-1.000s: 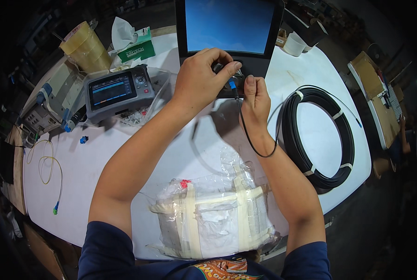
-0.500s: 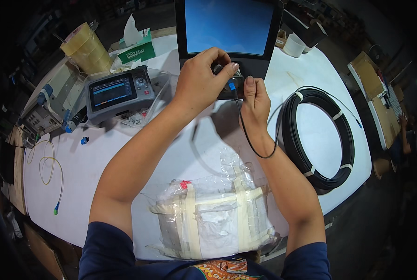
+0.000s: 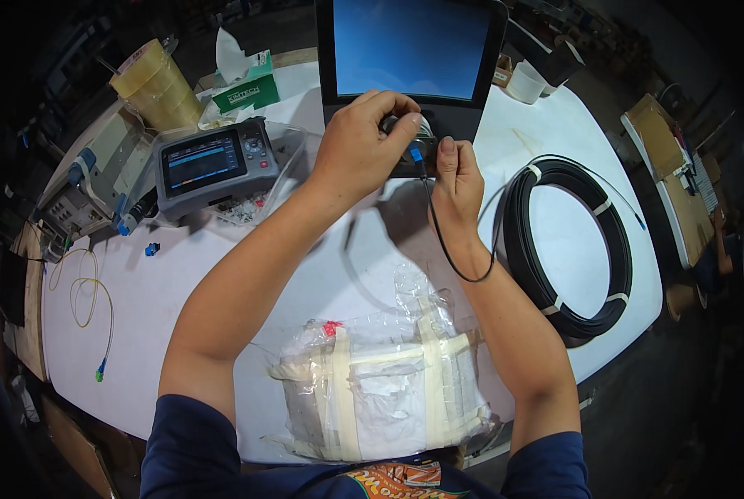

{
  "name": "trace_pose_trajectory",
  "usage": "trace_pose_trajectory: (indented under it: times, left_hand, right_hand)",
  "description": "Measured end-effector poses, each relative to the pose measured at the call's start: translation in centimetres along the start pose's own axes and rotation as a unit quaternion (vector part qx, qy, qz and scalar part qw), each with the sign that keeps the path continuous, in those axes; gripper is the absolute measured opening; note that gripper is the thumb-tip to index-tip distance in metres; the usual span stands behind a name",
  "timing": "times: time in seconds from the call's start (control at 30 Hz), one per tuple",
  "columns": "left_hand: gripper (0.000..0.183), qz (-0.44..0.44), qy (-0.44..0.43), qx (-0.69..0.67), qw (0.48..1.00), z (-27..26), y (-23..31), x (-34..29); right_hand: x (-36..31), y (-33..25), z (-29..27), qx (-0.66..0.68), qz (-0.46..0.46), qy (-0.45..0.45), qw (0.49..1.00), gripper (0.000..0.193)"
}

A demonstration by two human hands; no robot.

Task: The person removes an optical fiber connector from a testing device, cleans the connector tip by wiping it on a pad, and reinserts the connector into the device to turn it by hand.

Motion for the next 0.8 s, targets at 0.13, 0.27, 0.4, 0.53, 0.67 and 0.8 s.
trace_pose_trajectory:
  times: [0.13, 0.27, 0.4, 0.53, 0.67, 0.8]
  left_hand:
    - [0.029, -0.001, 0.015, 0.004, 1.000, 0.04, -0.16, 0.08]
    - [0.030, 0.012, 0.034, 0.025, 0.999, -0.07, 0.09, 0.18]
    - [0.027, 0.023, 0.012, 0.019, 0.999, 0.06, -0.05, 0.26]
    - [0.023, 0.025, 0.004, 0.009, 1.000, 0.14, 0.43, 0.05]
    - [0.021, 0.019, -0.008, 0.011, 1.000, 0.24, 0.16, -0.08]
    - [0.022, 0.031, 0.010, 0.003, 0.999, 0.11, 0.25, -0.10]
  right_hand:
    - [-0.05, 0.00, 0.24, 0.009, 0.010, -0.003, 1.000, 0.042]
    - [0.05, -0.01, 0.15, 0.013, -0.005, -0.001, 1.000, 0.041]
    - [-0.09, -0.06, 0.26, 0.021, 0.015, -0.003, 1.000, 0.041]
    - [0.04, 0.10, -0.04, 0.014, -0.004, 0.005, 1.000, 0.041]
    - [-0.04, -0.01, 0.13, -0.003, -0.004, 0.002, 1.000, 0.041]
    - [0.09, 0.37, 0.15, 0.019, 0.000, 0.000, 1.000, 0.041]
Point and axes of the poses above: each hand's wrist, its own x-axis towards the middle knuckle, its own z-axis out of the palm, y = z × x, the point moved 9 cm from there along x, towards the middle knuckle, and after that the axes turned 4 degrees about y, right-handed, at the moved point
